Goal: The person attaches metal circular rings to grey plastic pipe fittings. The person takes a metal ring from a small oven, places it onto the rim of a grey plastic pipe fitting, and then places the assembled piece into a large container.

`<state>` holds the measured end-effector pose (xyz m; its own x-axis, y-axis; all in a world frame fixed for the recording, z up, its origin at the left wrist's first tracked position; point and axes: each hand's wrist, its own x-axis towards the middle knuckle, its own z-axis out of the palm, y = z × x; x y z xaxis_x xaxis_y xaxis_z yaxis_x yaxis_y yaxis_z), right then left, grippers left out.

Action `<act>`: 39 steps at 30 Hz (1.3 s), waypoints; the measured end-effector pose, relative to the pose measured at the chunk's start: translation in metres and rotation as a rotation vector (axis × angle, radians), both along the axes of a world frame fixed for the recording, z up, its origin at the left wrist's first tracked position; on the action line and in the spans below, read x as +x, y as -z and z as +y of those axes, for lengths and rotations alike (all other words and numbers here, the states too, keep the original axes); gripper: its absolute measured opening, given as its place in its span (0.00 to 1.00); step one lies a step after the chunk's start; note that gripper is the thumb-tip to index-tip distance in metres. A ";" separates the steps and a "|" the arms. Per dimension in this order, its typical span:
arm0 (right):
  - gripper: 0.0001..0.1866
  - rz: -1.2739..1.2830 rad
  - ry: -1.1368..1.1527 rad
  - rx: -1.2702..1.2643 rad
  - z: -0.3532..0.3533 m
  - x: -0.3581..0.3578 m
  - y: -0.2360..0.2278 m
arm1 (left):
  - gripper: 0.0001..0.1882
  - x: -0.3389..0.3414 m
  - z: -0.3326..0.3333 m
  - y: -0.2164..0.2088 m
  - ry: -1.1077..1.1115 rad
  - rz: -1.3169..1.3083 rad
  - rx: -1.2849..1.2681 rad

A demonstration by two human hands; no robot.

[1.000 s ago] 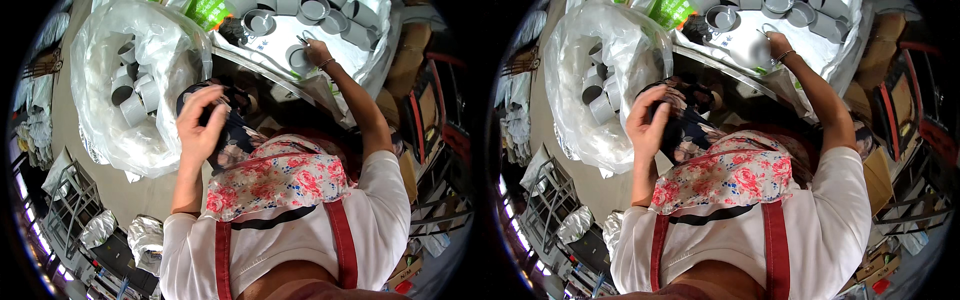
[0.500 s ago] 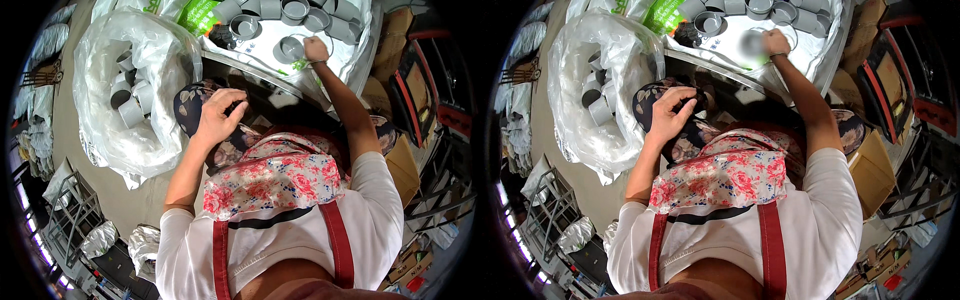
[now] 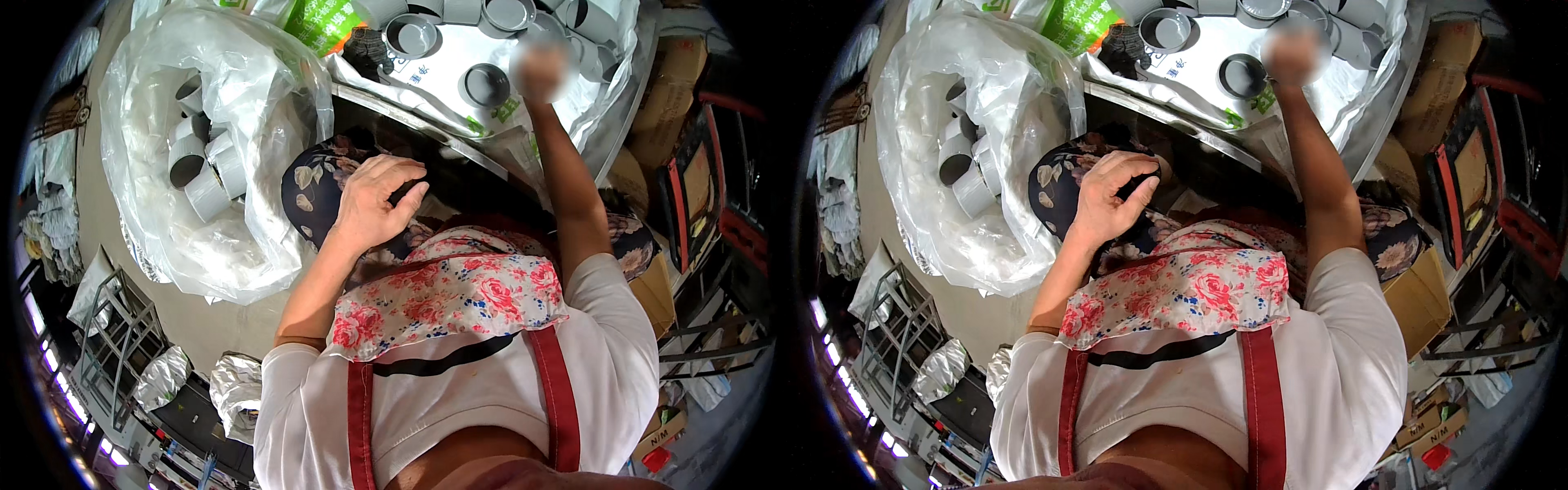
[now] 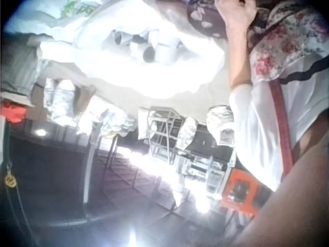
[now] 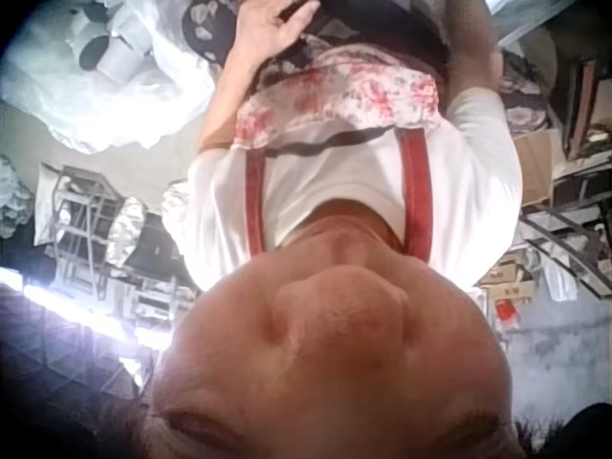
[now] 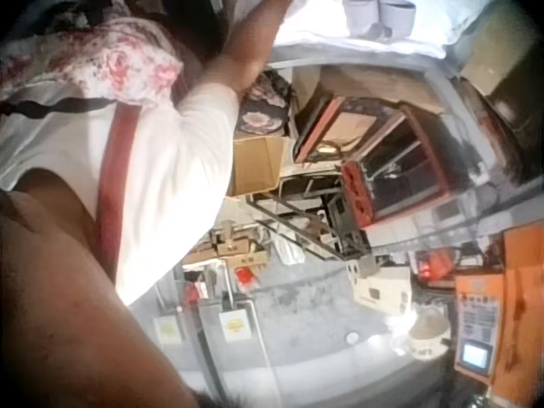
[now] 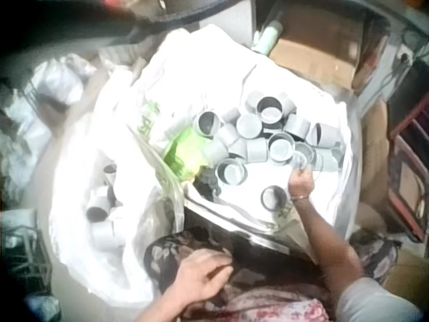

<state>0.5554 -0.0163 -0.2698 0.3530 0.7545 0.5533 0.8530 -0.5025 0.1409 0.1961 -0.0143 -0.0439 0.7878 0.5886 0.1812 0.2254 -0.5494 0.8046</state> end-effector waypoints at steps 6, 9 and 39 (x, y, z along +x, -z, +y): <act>0.17 1.009 -0.078 -0.635 -0.018 -0.077 -0.015 | 0.08 0.004 -0.002 -0.001 0.010 -0.040 0.014; 0.16 0.877 -0.003 -0.762 -0.017 -0.093 -0.004 | 0.08 0.003 -0.004 0.002 -0.005 -0.014 0.045; 0.16 1.755 -0.625 -0.228 -0.162 -0.210 -0.218 | 0.12 -0.033 -0.070 -0.002 -0.051 -0.079 -0.340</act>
<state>0.3449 -0.1785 -0.0518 0.0131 0.9794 -0.2017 0.1114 -0.2019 -0.9730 0.1633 -0.0845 -0.0418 0.7472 0.6641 0.0279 0.1751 -0.2371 0.9556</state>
